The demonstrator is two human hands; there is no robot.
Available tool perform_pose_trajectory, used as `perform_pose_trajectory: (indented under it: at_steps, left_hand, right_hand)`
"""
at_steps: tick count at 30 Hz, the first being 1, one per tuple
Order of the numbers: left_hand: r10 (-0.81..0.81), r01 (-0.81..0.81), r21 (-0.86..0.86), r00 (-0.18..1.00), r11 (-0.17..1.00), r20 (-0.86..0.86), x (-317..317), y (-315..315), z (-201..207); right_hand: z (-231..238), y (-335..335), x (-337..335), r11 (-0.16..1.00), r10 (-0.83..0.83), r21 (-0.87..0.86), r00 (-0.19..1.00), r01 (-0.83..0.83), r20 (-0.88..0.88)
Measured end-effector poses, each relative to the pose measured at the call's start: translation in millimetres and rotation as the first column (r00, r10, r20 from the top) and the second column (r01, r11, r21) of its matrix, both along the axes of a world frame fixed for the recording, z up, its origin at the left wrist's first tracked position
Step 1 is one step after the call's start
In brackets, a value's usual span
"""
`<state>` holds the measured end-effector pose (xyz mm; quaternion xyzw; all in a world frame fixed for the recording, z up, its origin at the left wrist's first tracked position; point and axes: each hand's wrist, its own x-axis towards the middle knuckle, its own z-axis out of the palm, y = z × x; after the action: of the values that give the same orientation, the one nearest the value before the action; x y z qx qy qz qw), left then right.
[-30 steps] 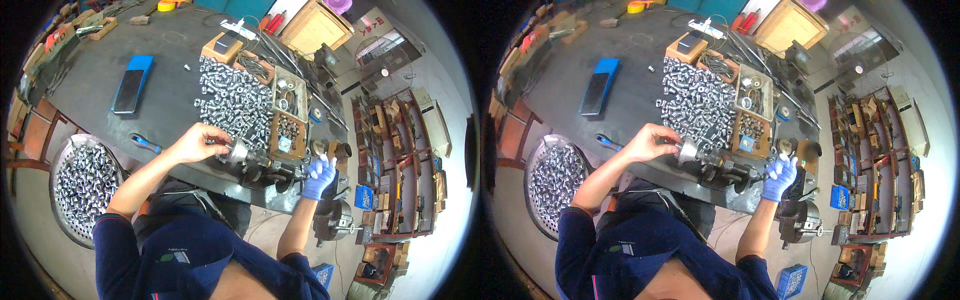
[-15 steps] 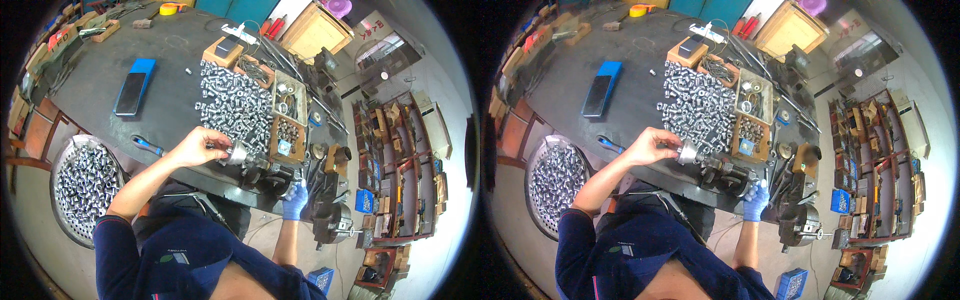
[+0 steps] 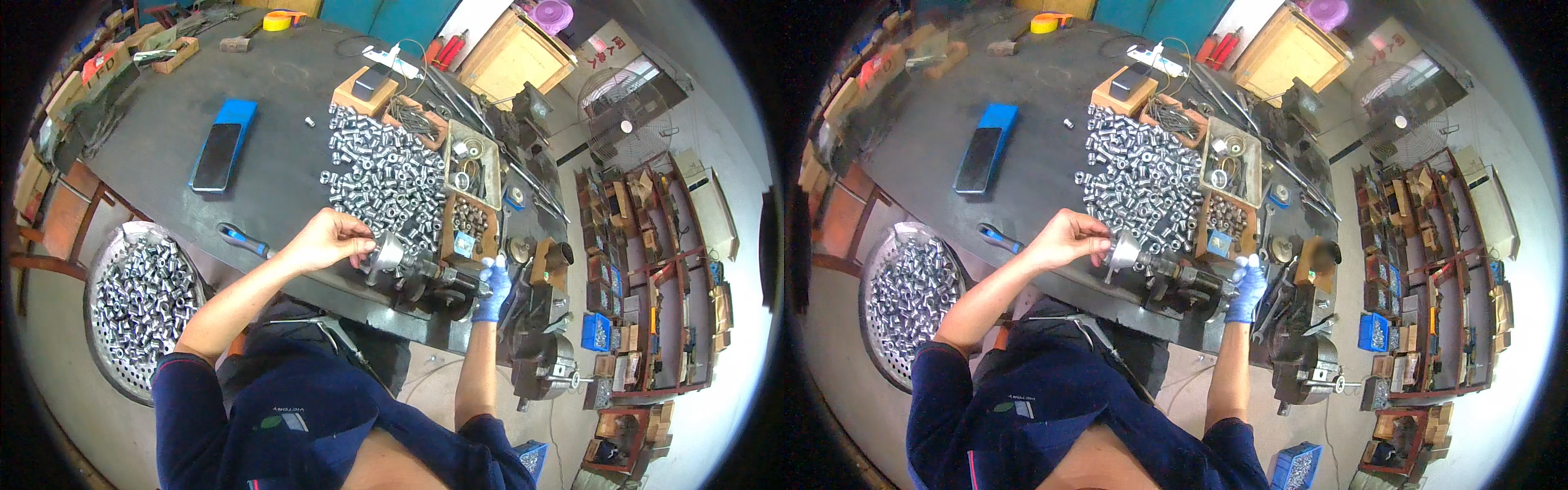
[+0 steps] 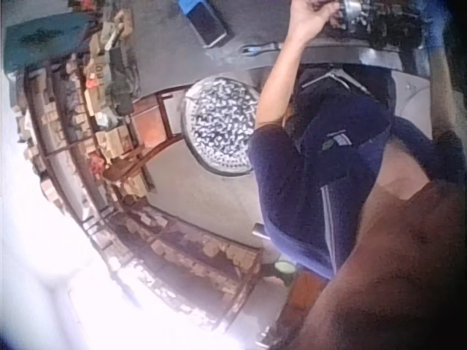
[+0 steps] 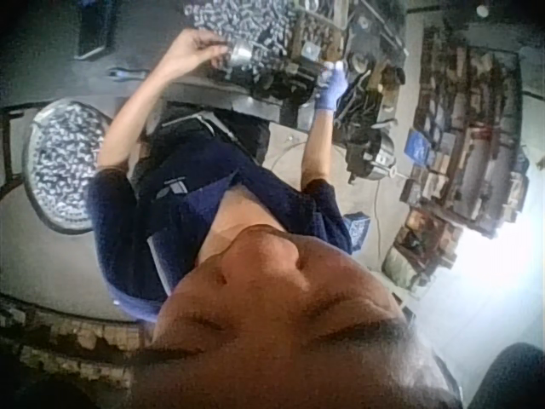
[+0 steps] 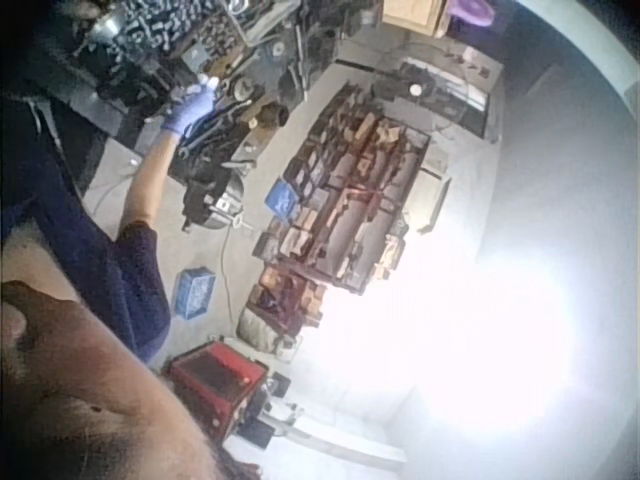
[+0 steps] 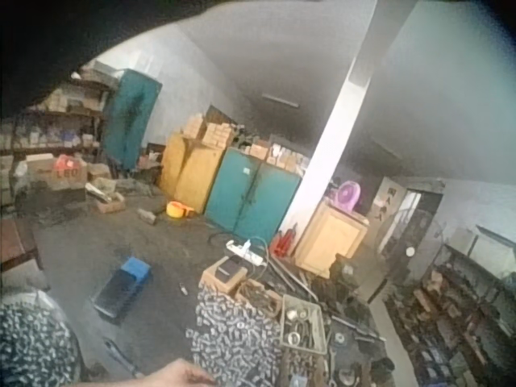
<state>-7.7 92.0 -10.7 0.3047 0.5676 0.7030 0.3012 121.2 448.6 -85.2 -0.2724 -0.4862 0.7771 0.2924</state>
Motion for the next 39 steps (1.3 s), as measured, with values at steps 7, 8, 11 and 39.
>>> perform_pose_trajectory:
  at_steps: [7,8,11,39]
  left_hand:
    - [0.020,-0.021,0.011,1.000,1.000,0.010,0,-6,1]
    - [0.021,-0.022,0.020,0.999,1.000,0.029,0,-6,0]
    - [0.007,-0.012,0.064,0.996,0.998,0.084,-2,-6,-3]
    - [0.173,-0.859,-0.503,0.512,0.095,-0.841,47,-268,-37]
  right_hand:
    - [89,-38,28,0.992,0.122,0.074,0.885,-0.099,-0.449]
    - [90,-44,40,0.997,0.078,0.044,0.885,-0.065,-0.459]
    - [77,-57,75,0.990,0.116,0.124,0.884,-0.066,-0.453]
    - [68,-62,90,0.989,0.106,0.145,0.876,-0.041,-0.471]
